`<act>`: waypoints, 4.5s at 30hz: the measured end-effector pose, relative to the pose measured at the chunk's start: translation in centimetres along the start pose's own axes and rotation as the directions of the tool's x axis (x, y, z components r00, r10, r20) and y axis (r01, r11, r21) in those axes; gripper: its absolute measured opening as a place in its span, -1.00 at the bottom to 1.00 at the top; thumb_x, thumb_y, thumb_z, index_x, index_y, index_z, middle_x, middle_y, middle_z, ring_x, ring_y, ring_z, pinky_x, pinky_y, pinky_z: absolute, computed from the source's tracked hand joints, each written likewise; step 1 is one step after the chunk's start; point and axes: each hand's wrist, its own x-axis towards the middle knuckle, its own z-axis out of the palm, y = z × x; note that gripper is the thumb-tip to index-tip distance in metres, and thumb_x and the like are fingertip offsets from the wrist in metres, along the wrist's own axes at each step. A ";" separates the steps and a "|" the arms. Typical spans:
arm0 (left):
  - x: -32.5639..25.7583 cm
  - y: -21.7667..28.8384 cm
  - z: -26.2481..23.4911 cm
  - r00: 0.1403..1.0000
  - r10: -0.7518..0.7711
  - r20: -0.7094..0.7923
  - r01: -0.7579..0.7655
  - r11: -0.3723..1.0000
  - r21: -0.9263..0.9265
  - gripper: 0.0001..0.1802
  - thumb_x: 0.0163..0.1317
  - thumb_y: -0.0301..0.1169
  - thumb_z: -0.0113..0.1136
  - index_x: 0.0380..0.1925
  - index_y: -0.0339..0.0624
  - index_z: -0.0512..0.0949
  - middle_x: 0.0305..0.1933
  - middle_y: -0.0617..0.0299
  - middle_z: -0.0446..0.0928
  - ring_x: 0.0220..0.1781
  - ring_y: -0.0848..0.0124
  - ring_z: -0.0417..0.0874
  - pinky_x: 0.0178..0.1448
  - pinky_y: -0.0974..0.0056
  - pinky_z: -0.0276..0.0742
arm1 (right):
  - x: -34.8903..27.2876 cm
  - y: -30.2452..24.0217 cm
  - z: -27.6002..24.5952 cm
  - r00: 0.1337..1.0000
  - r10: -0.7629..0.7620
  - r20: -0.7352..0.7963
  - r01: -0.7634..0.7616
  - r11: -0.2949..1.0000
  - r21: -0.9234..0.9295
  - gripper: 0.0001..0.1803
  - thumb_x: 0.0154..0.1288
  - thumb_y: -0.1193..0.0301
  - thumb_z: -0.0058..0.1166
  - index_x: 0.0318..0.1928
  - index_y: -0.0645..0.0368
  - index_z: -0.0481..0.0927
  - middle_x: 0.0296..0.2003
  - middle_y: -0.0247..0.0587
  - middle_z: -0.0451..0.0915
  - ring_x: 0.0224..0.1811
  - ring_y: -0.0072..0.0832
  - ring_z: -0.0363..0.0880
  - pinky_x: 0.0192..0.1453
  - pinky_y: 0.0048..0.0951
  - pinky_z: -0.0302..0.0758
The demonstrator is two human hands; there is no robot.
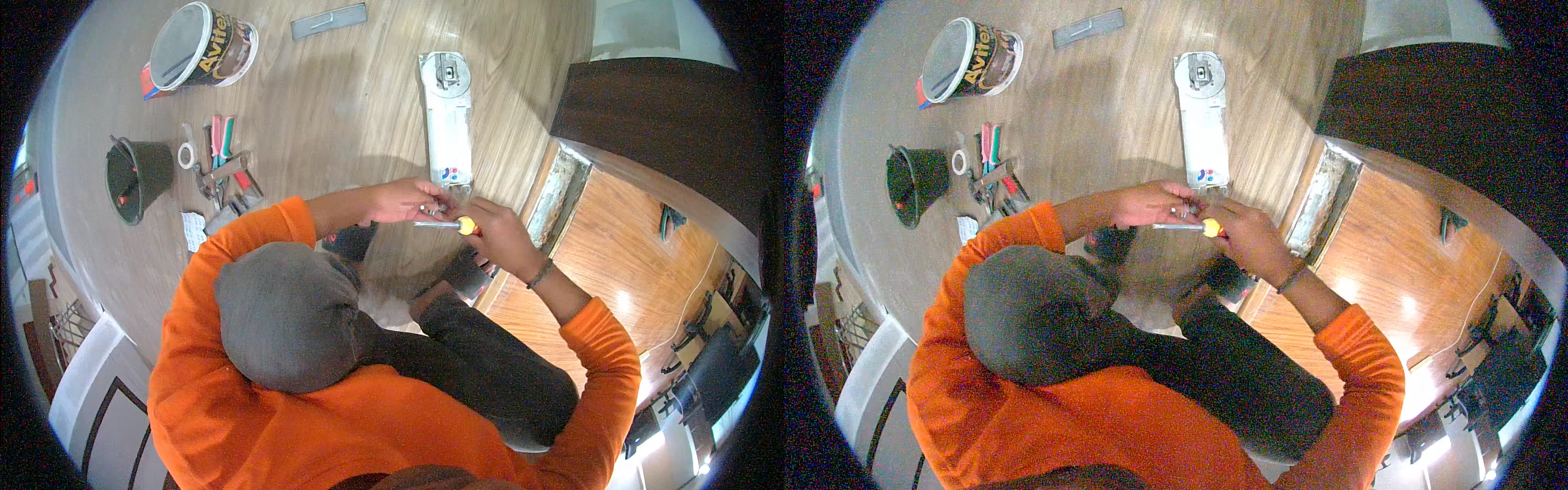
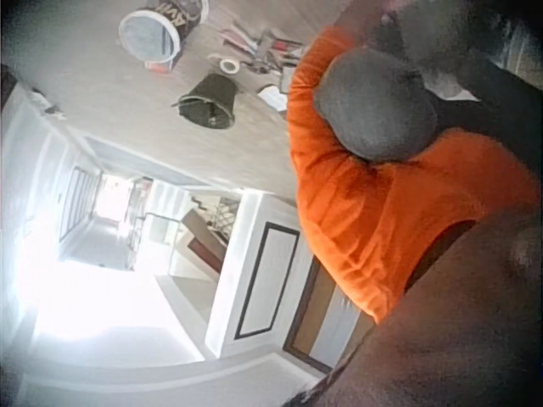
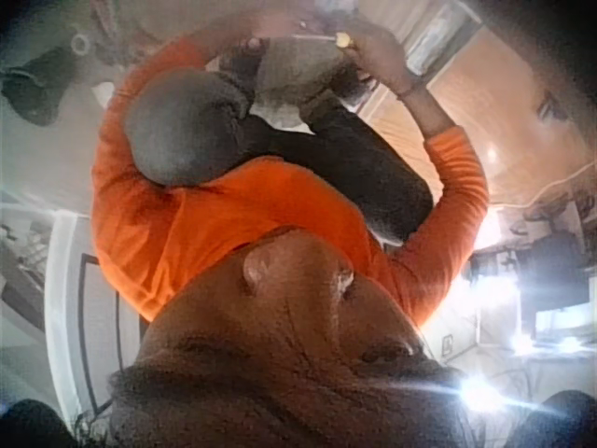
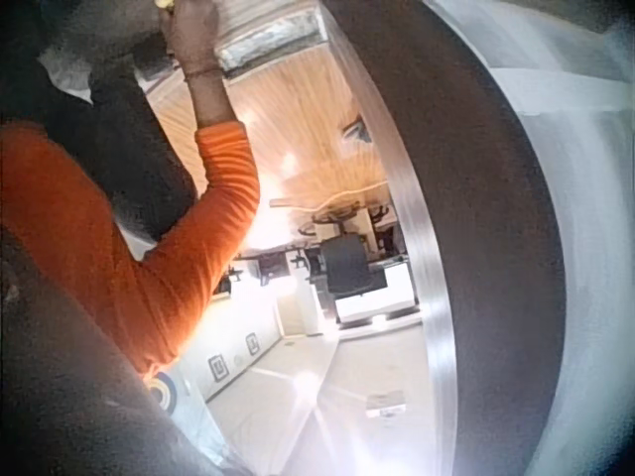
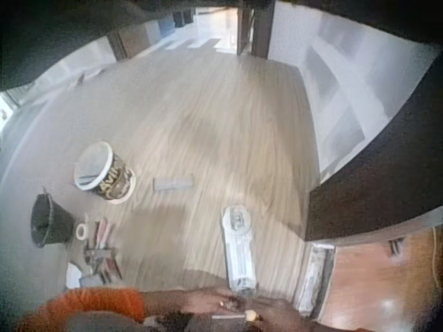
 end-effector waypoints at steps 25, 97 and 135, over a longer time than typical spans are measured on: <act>-1.5 -4.1 1.2 0.978 -0.195 -0.073 0.187 0.977 -0.106 -0.37 0.40 -0.42 0.09 0.40 -0.14 0.10 0.17 0.03 0.49 0.23 0.23 0.54 0.36 0.09 0.45 | -1.9 1.5 8.2 0.982 0.096 -0.161 -0.066 0.981 0.183 -0.67 0.12 0.32 0.27 -0.14 0.17 0.53 -0.15 -0.05 0.56 -0.11 -0.01 0.58 -0.08 -0.08 0.54; 2.1 -3.2 -2.8 0.775 0.336 -0.535 0.195 0.678 0.709 -0.63 0.21 -0.19 0.30 -0.21 -0.33 0.68 -0.38 0.20 0.65 -0.33 0.47 0.57 -0.17 0.31 0.46 | 2.2 10.9 7.5 0.731 0.679 -0.061 -0.335 0.437 0.835 -0.75 0.18 0.34 0.32 -0.24 0.19 0.57 -0.53 -0.47 0.49 -0.55 -0.70 0.42 -0.49 -0.61 0.34; -0.6 -1.3 -2.5 0.868 0.079 -0.491 0.025 0.979 0.202 -0.66 0.38 -0.10 0.12 -0.34 -0.16 0.56 -0.58 0.48 0.30 -0.58 0.67 0.20 -0.49 0.46 0.14 | 2.4 9.6 6.9 0.657 0.682 -0.322 -0.442 0.694 0.569 -0.64 0.17 0.21 0.35 -0.23 0.22 0.56 -0.58 -0.28 0.54 -0.59 -0.57 0.54 -0.47 -0.41 0.50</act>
